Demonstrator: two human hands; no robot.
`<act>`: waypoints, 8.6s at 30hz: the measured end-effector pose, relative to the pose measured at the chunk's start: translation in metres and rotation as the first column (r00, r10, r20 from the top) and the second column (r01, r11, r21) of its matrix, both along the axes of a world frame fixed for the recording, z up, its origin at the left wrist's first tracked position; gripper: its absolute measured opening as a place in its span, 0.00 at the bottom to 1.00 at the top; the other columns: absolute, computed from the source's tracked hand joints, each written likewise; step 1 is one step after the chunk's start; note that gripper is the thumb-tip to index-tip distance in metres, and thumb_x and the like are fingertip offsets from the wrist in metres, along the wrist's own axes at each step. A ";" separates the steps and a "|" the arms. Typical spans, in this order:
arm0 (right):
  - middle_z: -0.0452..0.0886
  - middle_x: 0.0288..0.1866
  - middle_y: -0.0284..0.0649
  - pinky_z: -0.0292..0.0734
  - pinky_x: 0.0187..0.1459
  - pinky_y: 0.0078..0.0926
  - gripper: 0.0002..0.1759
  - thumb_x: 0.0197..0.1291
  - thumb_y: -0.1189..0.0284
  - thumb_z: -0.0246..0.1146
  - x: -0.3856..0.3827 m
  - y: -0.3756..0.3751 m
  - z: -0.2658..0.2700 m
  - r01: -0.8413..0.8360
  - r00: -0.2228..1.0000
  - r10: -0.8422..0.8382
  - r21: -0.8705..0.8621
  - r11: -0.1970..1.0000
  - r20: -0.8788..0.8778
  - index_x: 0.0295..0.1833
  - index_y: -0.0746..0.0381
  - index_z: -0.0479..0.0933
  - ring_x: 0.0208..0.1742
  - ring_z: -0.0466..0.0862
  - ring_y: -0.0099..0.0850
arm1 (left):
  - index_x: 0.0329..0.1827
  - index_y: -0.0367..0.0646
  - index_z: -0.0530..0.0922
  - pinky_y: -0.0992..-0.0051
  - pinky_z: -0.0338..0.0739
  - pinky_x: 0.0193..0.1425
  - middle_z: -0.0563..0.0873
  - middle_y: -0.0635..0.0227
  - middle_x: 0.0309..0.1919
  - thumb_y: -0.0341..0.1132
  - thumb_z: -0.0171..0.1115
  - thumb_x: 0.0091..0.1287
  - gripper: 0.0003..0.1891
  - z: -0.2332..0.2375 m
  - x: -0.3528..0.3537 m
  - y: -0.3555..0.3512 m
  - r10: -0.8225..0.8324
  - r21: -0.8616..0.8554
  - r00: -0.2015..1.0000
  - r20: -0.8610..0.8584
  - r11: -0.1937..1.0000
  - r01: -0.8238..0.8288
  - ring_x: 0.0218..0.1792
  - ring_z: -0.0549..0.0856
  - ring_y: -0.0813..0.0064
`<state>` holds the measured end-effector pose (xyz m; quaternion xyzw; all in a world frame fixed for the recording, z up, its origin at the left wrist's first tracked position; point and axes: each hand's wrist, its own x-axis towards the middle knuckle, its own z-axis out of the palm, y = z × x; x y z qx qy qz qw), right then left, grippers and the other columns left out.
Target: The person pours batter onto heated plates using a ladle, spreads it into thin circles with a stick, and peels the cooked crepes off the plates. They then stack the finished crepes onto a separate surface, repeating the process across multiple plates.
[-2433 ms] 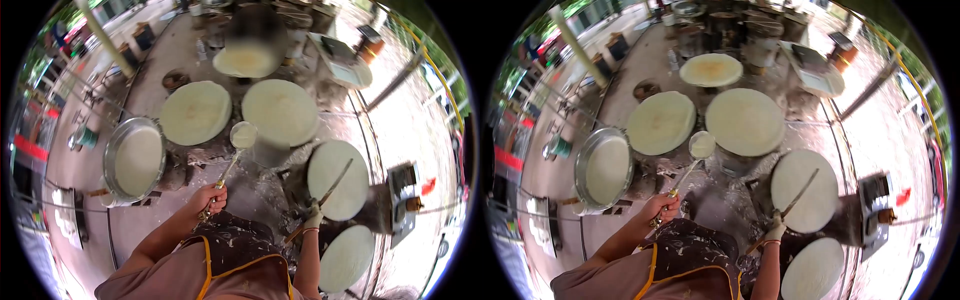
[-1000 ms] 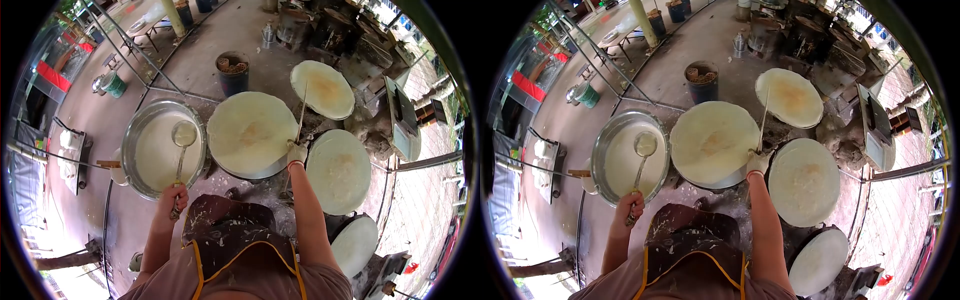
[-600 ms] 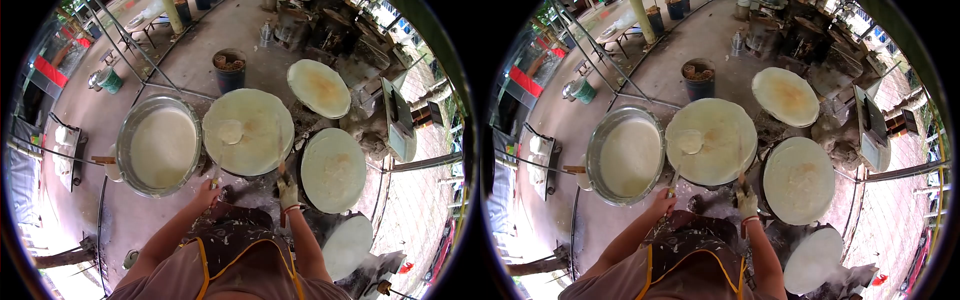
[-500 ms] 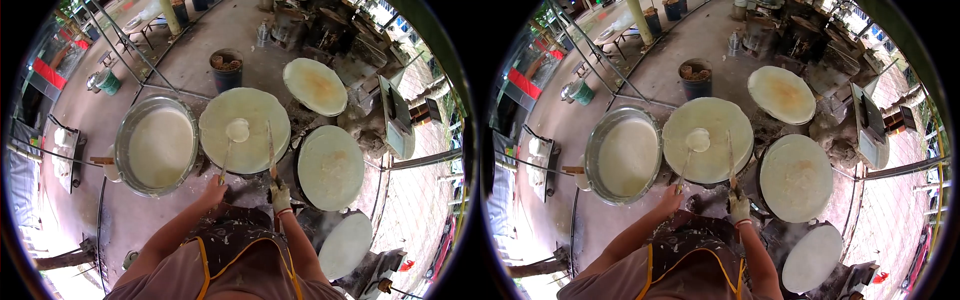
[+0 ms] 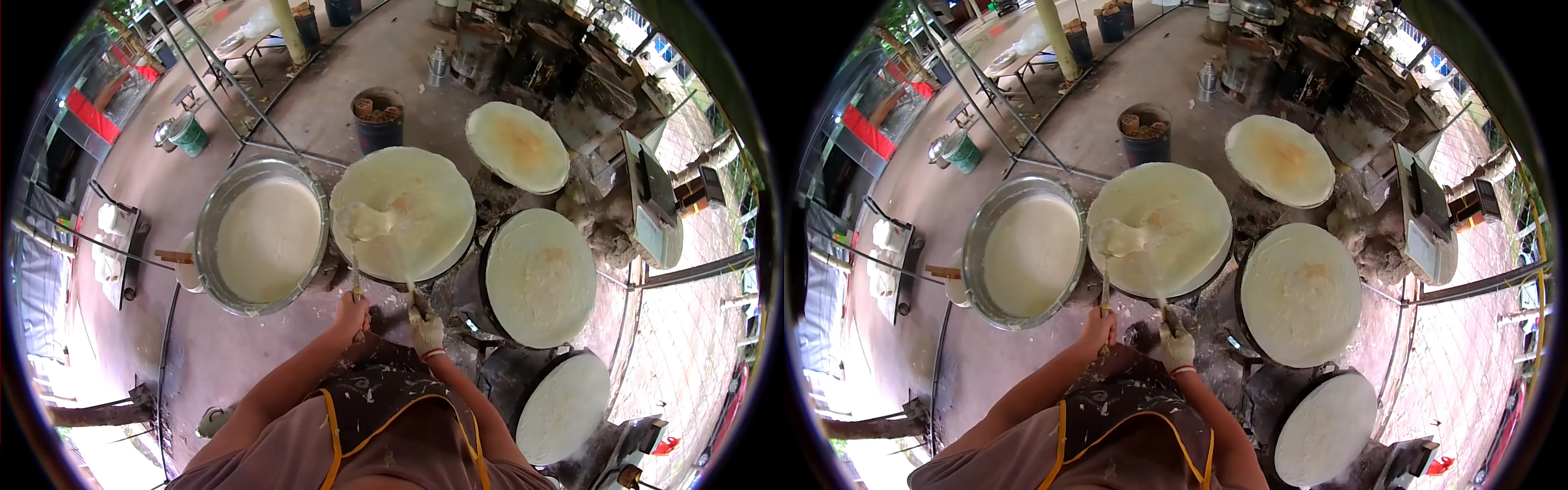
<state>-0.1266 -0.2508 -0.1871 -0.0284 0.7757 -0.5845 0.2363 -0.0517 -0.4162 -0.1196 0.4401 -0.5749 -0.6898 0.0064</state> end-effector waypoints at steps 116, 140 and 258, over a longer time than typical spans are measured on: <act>0.78 0.42 0.42 0.79 0.38 0.39 0.09 0.60 0.67 0.51 -0.476 0.002 0.156 0.347 0.524 0.685 0.861 0.371 -0.506 0.42 0.55 0.75 0.41 0.83 0.41 | 0.29 0.45 0.66 0.87 0.58 0.12 0.66 0.76 0.19 0.30 0.51 0.66 0.07 0.102 -0.005 -0.061 0.494 0.442 0.864 -0.097 0.799 -0.407 0.14 0.63 0.87; 0.80 0.41 0.57 0.73 0.46 0.40 0.22 0.63 0.58 0.55 -0.031 -0.246 0.026 -0.747 0.469 0.876 0.477 0.463 -0.114 0.53 0.64 0.75 0.45 0.80 0.49 | 0.30 0.42 0.69 0.79 0.64 0.16 0.72 0.69 0.19 0.32 0.52 0.65 0.07 -0.018 0.185 -0.247 0.598 0.435 0.797 0.084 0.698 -0.569 0.15 0.70 0.80; 0.79 0.32 0.30 0.66 0.24 0.14 0.19 0.61 0.66 0.56 -0.181 0.256 0.057 0.720 0.692 -0.721 0.047 0.693 0.030 0.56 0.60 0.77 0.26 0.73 0.15 | 0.64 0.62 0.69 0.60 0.71 0.30 0.70 0.59 0.34 0.22 0.53 0.59 0.30 0.013 -0.281 0.016 -0.773 -0.789 0.402 0.490 -0.198 0.582 0.33 0.77 0.56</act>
